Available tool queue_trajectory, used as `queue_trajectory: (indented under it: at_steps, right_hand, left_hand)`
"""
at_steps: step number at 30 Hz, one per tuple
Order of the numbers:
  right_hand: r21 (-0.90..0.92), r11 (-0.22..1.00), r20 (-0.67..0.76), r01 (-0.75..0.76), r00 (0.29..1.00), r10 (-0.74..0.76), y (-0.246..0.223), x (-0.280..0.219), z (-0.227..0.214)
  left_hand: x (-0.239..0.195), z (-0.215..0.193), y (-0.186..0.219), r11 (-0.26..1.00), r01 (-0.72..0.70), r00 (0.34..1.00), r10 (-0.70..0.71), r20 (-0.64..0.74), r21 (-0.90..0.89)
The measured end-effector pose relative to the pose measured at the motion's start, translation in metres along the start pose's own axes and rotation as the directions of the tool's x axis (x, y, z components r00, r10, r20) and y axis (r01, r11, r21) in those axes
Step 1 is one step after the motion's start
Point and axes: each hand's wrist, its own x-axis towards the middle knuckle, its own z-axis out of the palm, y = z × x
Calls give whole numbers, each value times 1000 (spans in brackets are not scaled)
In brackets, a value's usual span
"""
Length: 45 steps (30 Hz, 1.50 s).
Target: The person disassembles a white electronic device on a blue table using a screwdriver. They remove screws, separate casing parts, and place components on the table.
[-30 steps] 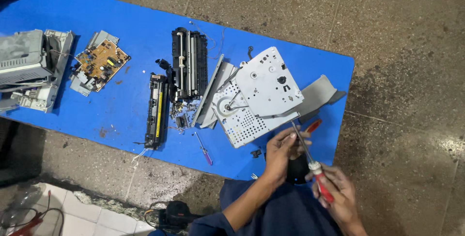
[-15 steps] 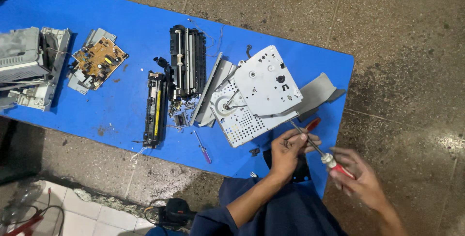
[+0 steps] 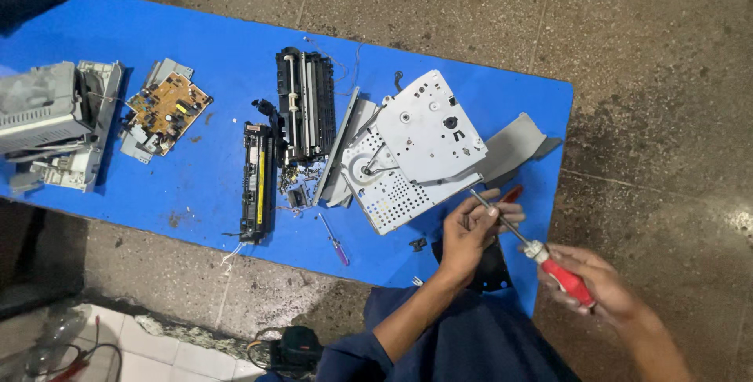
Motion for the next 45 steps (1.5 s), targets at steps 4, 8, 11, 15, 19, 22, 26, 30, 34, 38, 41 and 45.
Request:
queue_trajectory:
  at_steps: [4,8,11,15,19,22,26,30,34,38,41,45]
  right_hand:
    - [-51,992,39,114,993,-112,-11,-2,24]
    - [-824,214,205,525,629,-750,-14,-18,63]
    - [-887,-408,462,217,398,-792,-14,-26,74]
    - [-884,-457,461,99,349,-816,-5,-23,69]
    - [-901,-422,429,99,335,-838,-2,-14,60]
    - [-903,-424,420,66,338,-842,6,-12,55]
    - [-923,-357,384,141,329,-863,8,-7,50]
    - [-335,903,-195,269,918,-345,3,-8,38]
    - [-142,975,-100,169,978,-184,-9,-6,36]
    - [-491,823,-64,287,930,-362,-8,4,62]
    - [-937,-44,242,347,550,-799,1,-5,75]
    - [-926,-248,353,284,422,-835,10,-1,74]
  left_hand:
    - [3,-2,1,1000,22,999,-22,-49,0]
    - [6,4,-6,1000,-22,981,25,-192,19]
    - [9,9,-3,1000,-21,974,17,-224,-13]
    - [-3,13,21,830,-92,988,145,-54,550]
    - [-40,7,59,-64,-393,815,438,380,917]
    - [-35,8,68,-388,-343,689,516,510,856]
    - [-13,4,61,-470,-217,681,555,478,855]
    - [-4,-5,36,-416,-235,615,636,466,878]
    - [8,-15,22,-393,-247,575,677,460,886]
    - [8,-24,27,-513,-206,579,622,527,833]
    - [4,-25,27,-628,-244,523,556,646,739]
    - [-1,-32,27,-634,-291,549,503,668,716]
